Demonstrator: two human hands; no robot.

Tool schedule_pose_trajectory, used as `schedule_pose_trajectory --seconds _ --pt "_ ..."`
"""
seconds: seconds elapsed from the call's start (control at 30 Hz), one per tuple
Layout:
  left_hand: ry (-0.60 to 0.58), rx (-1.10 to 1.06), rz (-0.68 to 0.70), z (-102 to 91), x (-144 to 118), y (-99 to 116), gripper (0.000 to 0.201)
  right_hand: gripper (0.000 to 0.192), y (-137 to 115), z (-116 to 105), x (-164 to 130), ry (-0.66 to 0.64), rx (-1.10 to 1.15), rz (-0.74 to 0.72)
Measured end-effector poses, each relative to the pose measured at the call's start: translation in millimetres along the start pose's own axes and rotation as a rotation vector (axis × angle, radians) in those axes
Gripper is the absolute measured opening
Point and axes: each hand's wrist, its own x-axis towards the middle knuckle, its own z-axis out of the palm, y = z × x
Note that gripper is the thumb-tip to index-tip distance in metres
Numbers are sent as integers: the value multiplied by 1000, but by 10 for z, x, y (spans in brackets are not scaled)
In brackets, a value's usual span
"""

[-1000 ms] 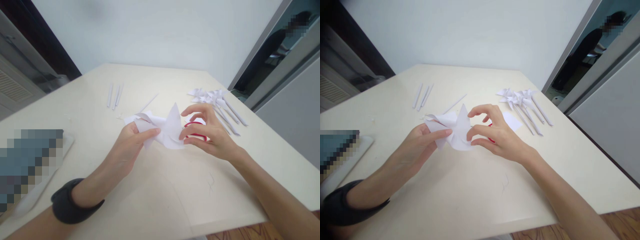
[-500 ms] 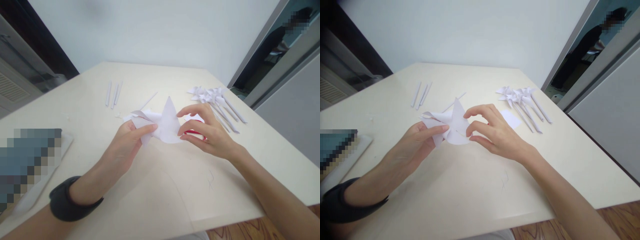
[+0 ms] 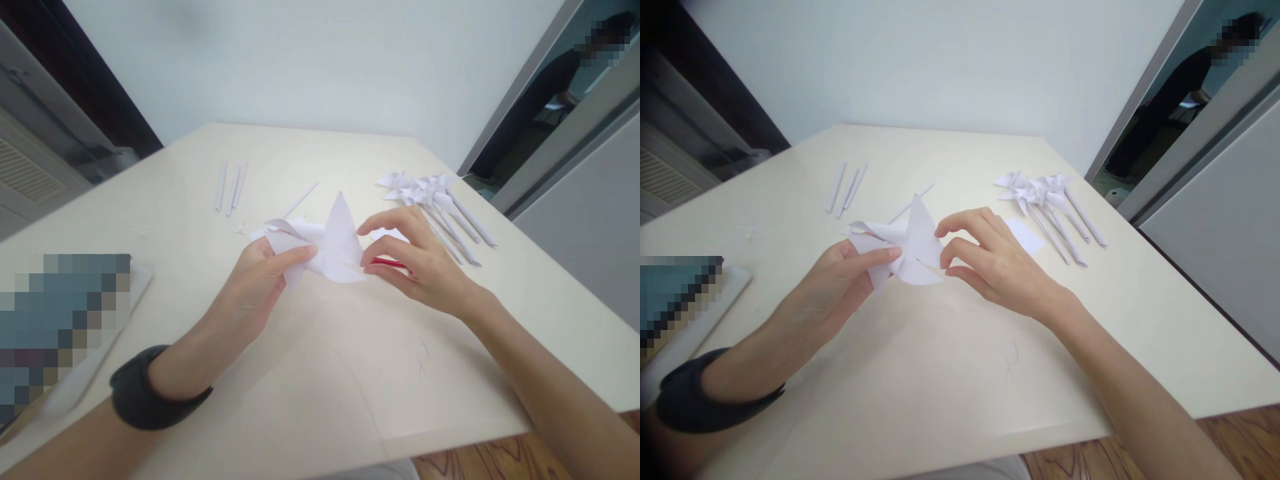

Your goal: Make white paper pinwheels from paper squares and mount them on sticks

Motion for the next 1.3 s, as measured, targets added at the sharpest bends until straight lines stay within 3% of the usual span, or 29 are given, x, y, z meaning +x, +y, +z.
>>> schedule_pose_trajectory --seconds 0.17,0.4,0.6,0.87,1.3 --pt "45 33 15 -11 5 -12 20 7 -23 -26 -1 5 36 38" --pt "137 263 8 42 -52 -81 14 8 -176 44 26 21 113 100" --pt "90 399 -18 122 -122 -123 14 8 -254 175 29 22 88 164" --pt "40 405 -20 110 -116 -141 19 10 -239 189 29 -4 156 289" --pt "21 323 18 107 -105 -122 14 7 -241 231 31 3 207 354"
